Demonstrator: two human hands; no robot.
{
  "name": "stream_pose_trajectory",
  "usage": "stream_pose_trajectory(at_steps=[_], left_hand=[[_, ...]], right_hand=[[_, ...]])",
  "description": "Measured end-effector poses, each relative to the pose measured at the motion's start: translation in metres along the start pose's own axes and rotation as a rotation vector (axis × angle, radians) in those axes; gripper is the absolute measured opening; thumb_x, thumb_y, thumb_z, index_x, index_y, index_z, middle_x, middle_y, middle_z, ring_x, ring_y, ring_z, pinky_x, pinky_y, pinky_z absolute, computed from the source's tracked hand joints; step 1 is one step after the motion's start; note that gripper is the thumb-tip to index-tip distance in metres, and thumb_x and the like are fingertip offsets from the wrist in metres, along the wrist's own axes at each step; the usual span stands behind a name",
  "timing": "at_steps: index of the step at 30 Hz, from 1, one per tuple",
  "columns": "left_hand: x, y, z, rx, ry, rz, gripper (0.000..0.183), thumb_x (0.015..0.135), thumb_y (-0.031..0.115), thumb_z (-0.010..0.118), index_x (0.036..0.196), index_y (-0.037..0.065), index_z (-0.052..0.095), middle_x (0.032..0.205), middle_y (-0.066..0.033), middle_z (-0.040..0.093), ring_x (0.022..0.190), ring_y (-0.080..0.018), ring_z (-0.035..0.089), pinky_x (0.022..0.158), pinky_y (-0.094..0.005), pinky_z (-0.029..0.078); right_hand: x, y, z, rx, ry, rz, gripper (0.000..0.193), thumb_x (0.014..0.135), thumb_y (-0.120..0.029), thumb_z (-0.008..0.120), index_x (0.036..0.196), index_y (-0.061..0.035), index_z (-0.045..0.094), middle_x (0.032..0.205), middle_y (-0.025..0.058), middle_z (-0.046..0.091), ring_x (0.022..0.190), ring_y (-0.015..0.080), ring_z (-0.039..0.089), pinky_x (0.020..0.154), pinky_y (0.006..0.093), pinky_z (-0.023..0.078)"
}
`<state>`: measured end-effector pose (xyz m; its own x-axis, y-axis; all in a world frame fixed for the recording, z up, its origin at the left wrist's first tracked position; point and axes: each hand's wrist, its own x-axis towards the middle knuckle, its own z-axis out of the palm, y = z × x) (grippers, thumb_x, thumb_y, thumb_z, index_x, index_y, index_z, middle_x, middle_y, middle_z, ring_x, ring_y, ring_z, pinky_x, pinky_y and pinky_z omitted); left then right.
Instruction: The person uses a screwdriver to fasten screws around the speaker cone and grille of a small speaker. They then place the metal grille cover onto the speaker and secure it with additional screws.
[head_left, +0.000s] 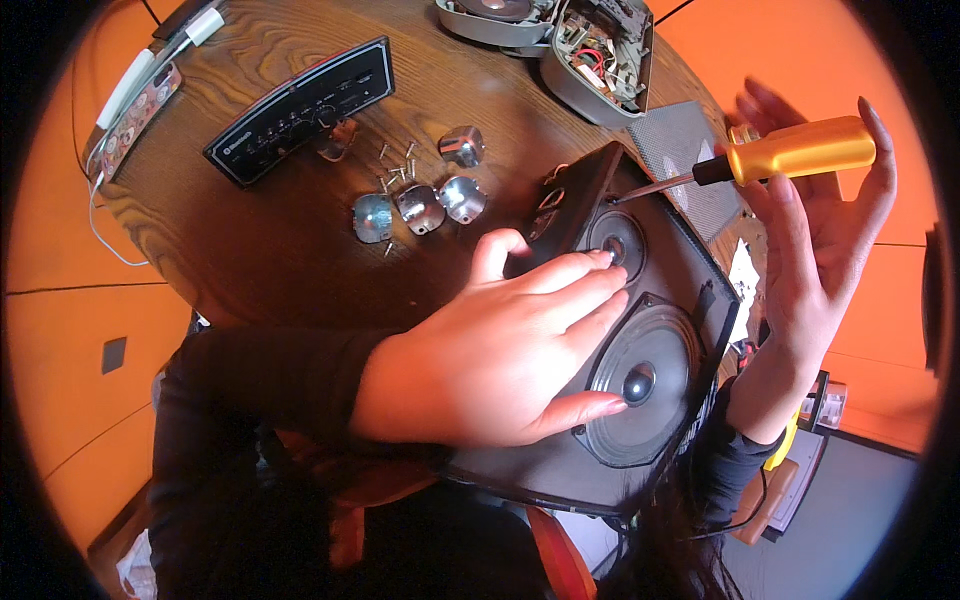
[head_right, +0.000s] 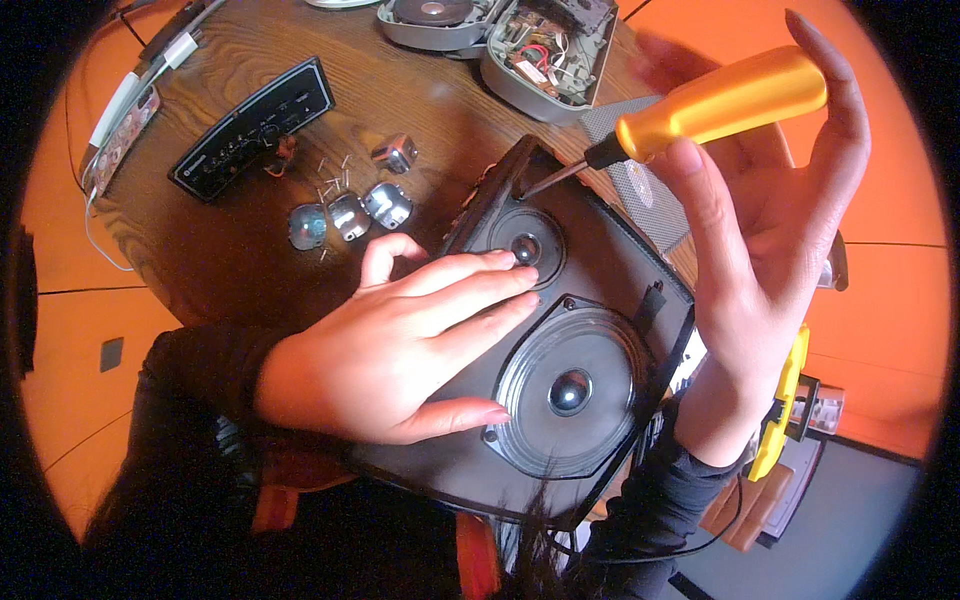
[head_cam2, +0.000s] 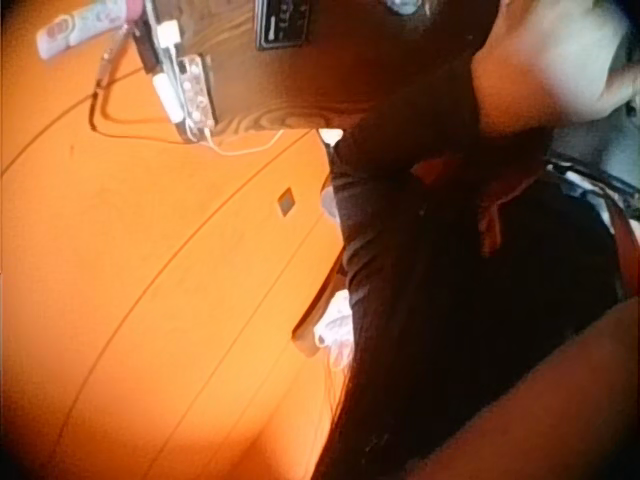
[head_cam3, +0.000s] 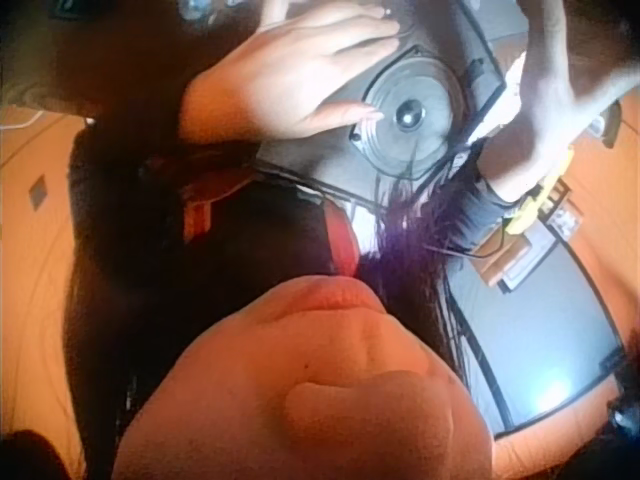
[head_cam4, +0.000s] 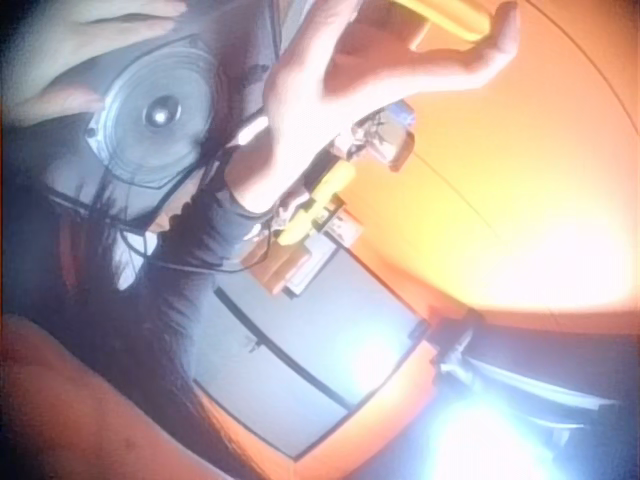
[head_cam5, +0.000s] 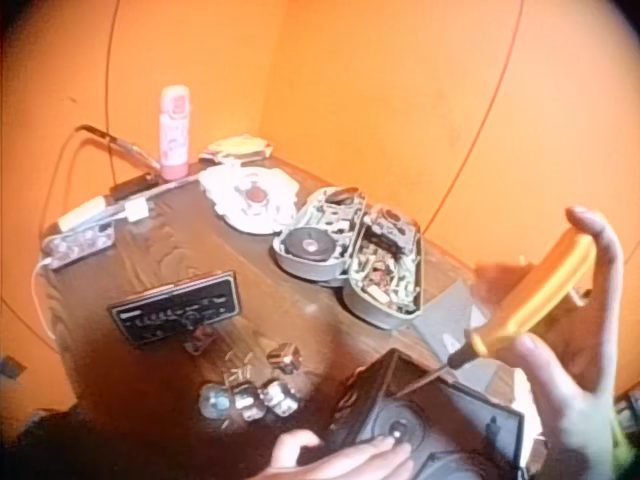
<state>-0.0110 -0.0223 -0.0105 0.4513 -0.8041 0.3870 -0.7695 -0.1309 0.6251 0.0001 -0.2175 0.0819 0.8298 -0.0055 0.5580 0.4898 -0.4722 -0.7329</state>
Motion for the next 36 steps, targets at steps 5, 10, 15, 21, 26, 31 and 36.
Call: stream_pose_trajectory(at_steps=[5,10,15,21,26,31,36], left_hand=[[0.001,0.0,-0.001,-0.002,-0.006,0.003,0.067,0.081,0.045,0.064,0.128,-0.001,0.051,0.136,-0.0147,0.048,0.127,-0.0256,0.044,0.092,-0.0462,0.028],[0.0,0.0,-0.001,-0.015,0.002,-0.006,0.067,0.081,0.044,0.064,0.128,-0.001,0.051,0.136,-0.0148,0.048,0.127,-0.0256,0.044,0.092,-0.0466,0.028],[0.0,0.001,0.0,-0.018,0.016,-0.007,0.066,0.081,0.044,0.065,0.127,-0.001,0.051,0.135,-0.015,0.048,0.127,-0.0256,0.044,0.092,-0.0466,0.028],[0.0,0.001,-0.001,-0.014,0.005,-0.009,0.066,0.081,0.044,0.065,0.127,-0.001,0.051,0.136,-0.015,0.048,0.127,-0.0257,0.044,0.093,-0.0468,0.028],[0.0,0.001,0.0,-0.007,0.018,-0.008,0.066,0.082,0.044,0.065,0.127,-0.001,0.051,0.136,-0.0148,0.048,0.127,-0.0258,0.044,0.093,-0.0466,0.028],[0.0,0.001,0.001,-0.012,0.024,-0.001,0.067,0.081,0.044,0.065,0.128,-0.001,0.051,0.136,-0.0146,0.048,0.127,-0.0256,0.044,0.093,-0.0467,0.028],[-0.001,0.001,0.001,-0.013,0.022,0.0,0.067,0.081,0.045,0.065,0.128,-0.001,0.051,0.135,-0.0145,0.049,0.127,-0.0255,0.044,0.092,-0.0467,0.028]], right_hand=[[-0.003,0.004,-0.003,-0.084,0.023,-0.106,0.075,0.086,0.005,0.061,0.144,-0.0092,0.016,0.118,0.0273,0.055,0.104,0.0278,0.061,0.089,0.037,0.052],[-0.005,0.009,-0.01,-0.182,-0.02,-0.061,0.084,0.082,0.007,0.066,0.146,-0.0105,0.013,0.111,0.025,0.058,0.101,0.0263,0.063,0.088,0.0372,0.052],[-0.007,0.004,-0.002,0.065,0.006,-0.063,0.087,0.081,0.009,0.066,0.146,-0.012,0.013,0.112,0.0238,0.057,0.101,0.0261,0.062,0.086,0.0369,0.053],[-0.01,0.005,0.009,-0.056,0.102,-0.121,0.087,0.081,0.01,0.063,0.146,-0.0136,0.011,0.114,0.0244,0.056,0.105,0.0281,0.06,0.087,0.0387,0.053],[-0.006,0.008,0.0,-0.036,-0.01,-0.145,0.086,0.08,0.013,0.062,0.145,-0.0107,0.01,0.117,0.0267,0.055,0.108,0.028,0.059,0.085,0.0374,0.053],[-0.005,0.008,0.001,-0.009,0.018,-0.134,0.082,0.083,0.01,0.061,0.145,-0.0101,0.012,0.115,0.0255,0.057,0.102,0.0283,0.062,0.087,0.039,0.053],[-0.003,0.009,0.002,-0.127,0.002,-0.197,0.077,0.084,0.009,0.062,0.143,-0.0072,0.016,0.117,0.0253,0.056,0.096,0.0265,0.064,0.085,0.038,0.054]])
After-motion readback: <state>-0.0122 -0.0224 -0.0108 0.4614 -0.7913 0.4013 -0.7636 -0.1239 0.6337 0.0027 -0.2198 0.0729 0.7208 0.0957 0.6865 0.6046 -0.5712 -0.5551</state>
